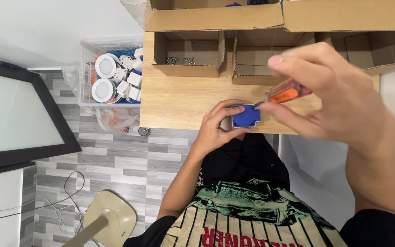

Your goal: The person uses a screwdriver to tighten screws on a blue and white electrical component. They then pick up a black component and a white plastic piece, placing them onto the blue component before continuing to tighten the screws.

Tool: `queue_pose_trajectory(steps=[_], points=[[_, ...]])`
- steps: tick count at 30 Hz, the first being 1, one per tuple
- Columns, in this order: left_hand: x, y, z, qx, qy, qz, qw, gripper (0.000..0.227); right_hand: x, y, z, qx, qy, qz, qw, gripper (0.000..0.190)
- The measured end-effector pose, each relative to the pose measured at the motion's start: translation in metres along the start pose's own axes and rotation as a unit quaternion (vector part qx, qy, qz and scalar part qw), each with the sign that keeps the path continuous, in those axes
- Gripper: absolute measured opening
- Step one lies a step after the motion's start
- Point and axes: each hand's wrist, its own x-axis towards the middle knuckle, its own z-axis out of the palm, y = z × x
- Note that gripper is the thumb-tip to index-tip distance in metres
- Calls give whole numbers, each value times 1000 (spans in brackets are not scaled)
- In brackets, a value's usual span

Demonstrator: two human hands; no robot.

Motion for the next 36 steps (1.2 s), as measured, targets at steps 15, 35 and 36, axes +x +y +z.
queue_pose_trajectory(steps=[15,35,36], points=[[0,-1,0,-5,0,4,1000,54,-5,4,14,-82,21,-7,996,71],[-1,-2,-1,-12,-4,6,1000,56,-9,1,-2,-54,-81,122,988,67],[-1,-2,-1,-11,-3,8,1000,56,-6,1,3,-28,-69,118,990,74]])
